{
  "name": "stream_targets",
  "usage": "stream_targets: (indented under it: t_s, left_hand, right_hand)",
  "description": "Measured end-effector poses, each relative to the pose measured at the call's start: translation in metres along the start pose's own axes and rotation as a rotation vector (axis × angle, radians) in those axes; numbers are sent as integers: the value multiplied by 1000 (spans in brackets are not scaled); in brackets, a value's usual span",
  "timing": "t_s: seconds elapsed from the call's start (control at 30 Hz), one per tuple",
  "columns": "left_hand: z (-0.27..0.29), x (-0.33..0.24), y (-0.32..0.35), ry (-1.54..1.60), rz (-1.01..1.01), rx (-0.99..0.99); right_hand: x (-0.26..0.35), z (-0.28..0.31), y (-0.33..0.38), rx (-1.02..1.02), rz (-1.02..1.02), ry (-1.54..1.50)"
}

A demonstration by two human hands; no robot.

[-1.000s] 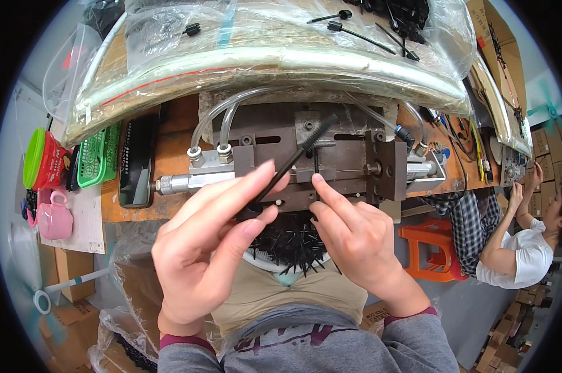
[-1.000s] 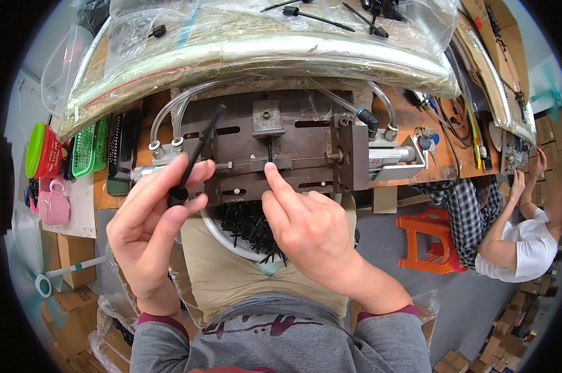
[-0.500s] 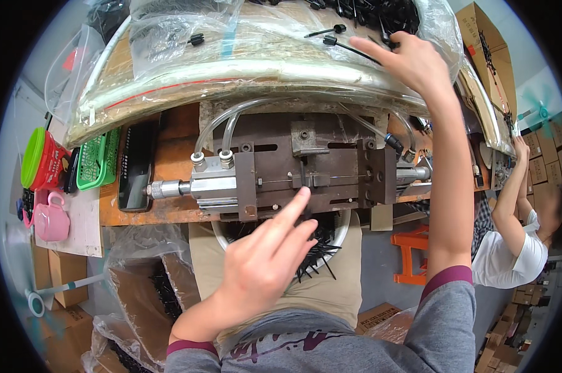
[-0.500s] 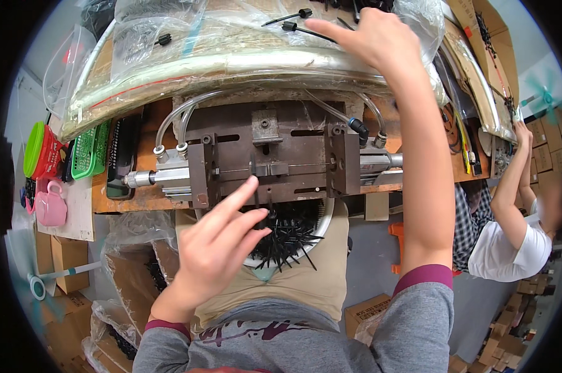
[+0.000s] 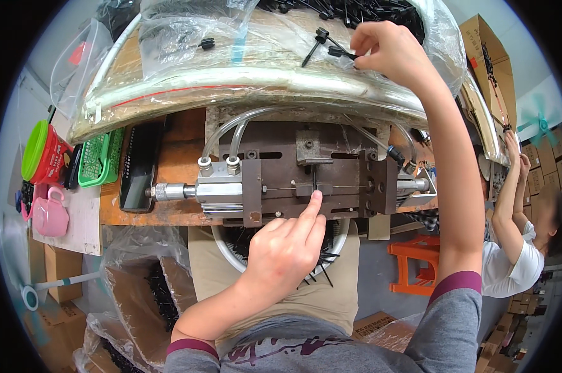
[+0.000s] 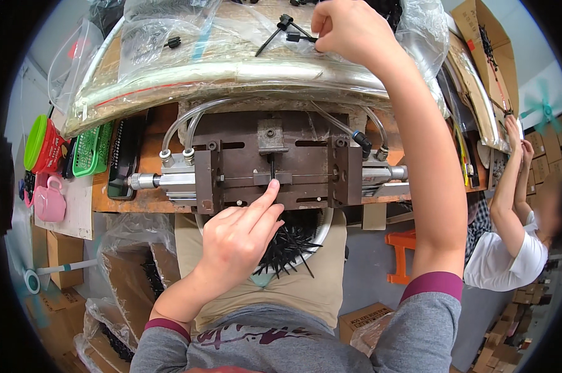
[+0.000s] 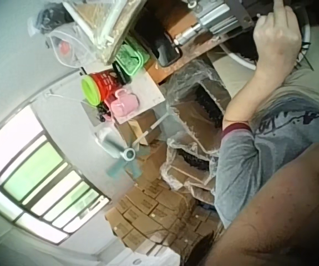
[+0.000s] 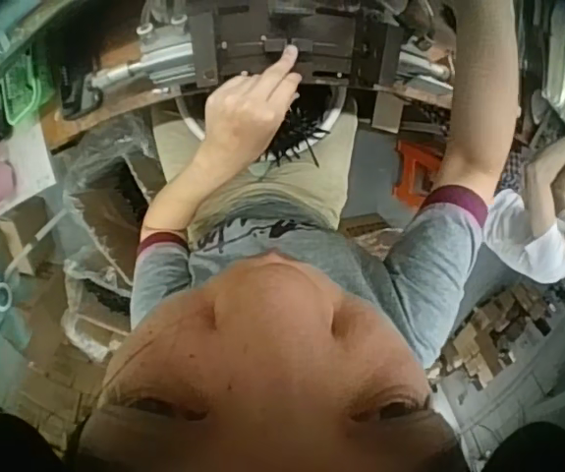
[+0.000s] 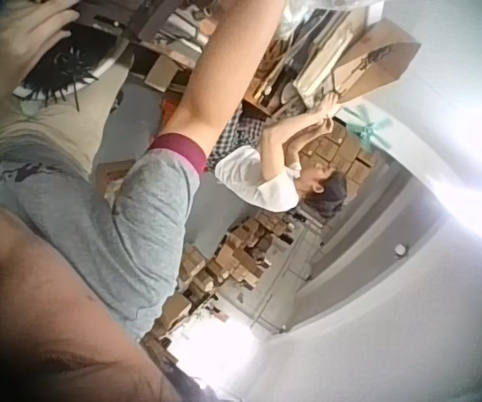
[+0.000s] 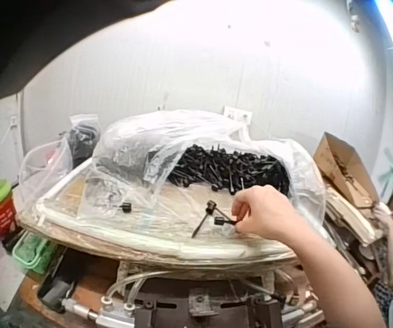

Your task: Assembling small black plastic/rubber components using a tabletop mechanical press.

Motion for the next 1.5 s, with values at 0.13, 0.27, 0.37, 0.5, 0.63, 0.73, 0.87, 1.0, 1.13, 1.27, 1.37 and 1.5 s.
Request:
stream_targets:
  t_s: [0.13, 0.27, 0.37, 0.5, 0.63, 0.73, 0.87, 1.0, 1.13, 1.27, 1.37, 1.5]
  left_hand:
    - [1, -1, -1, -2, 14, 28]
    - [3, -2, -2, 0, 7, 37]
    - [1, 0, 0, 9, 6, 21]
    - [1, 4, 4, 30, 7, 19]
    - [7, 5, 3, 136, -17, 37]
    - [19, 3, 1, 348, 34, 64]
    - [35, 9, -11, 593, 219, -52]
    - [41, 14, -15, 998, 444, -65]
    - [50, 16, -5, 999, 271, 33]
    - [55, 7, 0, 723, 198, -27]
    - [32, 4, 10, 307, 118, -30]
    - [7, -2, 12, 100, 60, 5]
  right_hand:
    - [-8, -6, -27, 80, 35, -86]
    - [-13, -19, -47, 188, -19, 118]
    - [-10, -13, -36, 127, 40, 94]
    - [2, 7, -8, 117, -98, -105]
    - [-9, 29, 22, -111, -85, -322]
    - [-17, 45, 44, -266, -73, -727]
    - [19, 35, 82, -421, -48, -1208]
    - [68, -1, 135, -103, -226, -1727]
    - [72, -34, 168, -44, -309, -1865]
    - [55, -36, 180, -343, -254, -1714]
    - [54, -34, 189, -474, -241, -1357]
    - [64, -40, 202, -519, -151, -1111]
Point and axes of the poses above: each hand's wrist, its own y-axis away from the middle knuckle, its own z-axis out of the back of the hand, x = y × z, the point moved 3 cm from there along -y, towards the middle knuckle, and after that the axes turned 7 degrees about -y, right-handed, at the moved point
